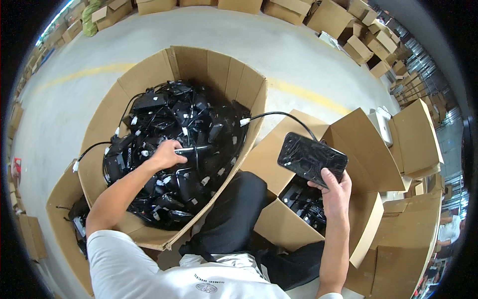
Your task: The person sits on the floor between two large cardboard boxes and repeatedly picks up black electronic devices from a pile in the left box. They inspect each device by turning it over in their hands and then place it into the empty box on the right. The process is repeated for multiple units throughout the clip.
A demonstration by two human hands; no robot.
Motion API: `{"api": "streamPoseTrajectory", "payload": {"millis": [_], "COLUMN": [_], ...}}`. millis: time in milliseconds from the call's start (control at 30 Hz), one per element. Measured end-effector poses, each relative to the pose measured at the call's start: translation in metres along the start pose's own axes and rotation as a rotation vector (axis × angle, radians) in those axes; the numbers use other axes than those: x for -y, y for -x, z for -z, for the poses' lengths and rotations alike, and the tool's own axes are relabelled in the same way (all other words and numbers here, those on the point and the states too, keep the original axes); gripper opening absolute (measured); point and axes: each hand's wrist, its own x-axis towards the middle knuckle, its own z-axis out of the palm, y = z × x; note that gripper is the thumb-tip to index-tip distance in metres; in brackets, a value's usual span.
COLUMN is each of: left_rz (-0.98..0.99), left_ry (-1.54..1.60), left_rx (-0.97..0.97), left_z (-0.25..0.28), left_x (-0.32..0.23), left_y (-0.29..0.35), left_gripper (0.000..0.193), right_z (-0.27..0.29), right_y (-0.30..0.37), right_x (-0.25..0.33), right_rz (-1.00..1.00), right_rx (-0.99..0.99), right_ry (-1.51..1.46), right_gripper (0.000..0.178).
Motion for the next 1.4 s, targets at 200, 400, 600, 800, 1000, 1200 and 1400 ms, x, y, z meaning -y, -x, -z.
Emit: {"api": "streamPoseTrajectory", "payload": {"millis": [200,400,600,800,1000,1200,1400], "left_rz": [-0.056,0.026,-0.132,-0.159,-0.368,-0.69,-0.551], "left_ry": [0.651,1.045,1.695,1.459,1.067,0.729,0.822], "left_rx": [-0.427,-0.599,0.057,0.149,0.148,-0.174,-0.074], "left_z": [0.092,0.097,0.033,0.009,-0.006,-0.039,-0.037], "left_x": [-0.097,-0.135,-0.223,-0.247,-0.29,-0.319,-0.333], "left_y": [0.041,0.051,0.11,0.109,0.124,0.125,0.101], "left_gripper": [0.027,0.025,0.048,0.037,0.051,0.074,0.069], "right_z": [-0.01,-0.069,-0.133,-0.101,-0.021,-0.002,0.024], "right_y": [-0.007,-0.013,0.025,0.057,0.029,0.029,0.045], "right_x": [0.036,0.054,0.018,-0.009,0.005,-0.042,-0.029], "right_rz": [0.238,0.791,1.246,1.138,-0.051,0.046,0.135], "right_rx": [-0.106,-0.144,0.016,0.186,0.055,-0.181,-0.01], "right_ry": [0.185,0.54,1.02,0.739,0.022,-0.277,-0.296], "right_gripper": [0.029,0.037,0.047,0.055,0.046,0.034,0.047]}}
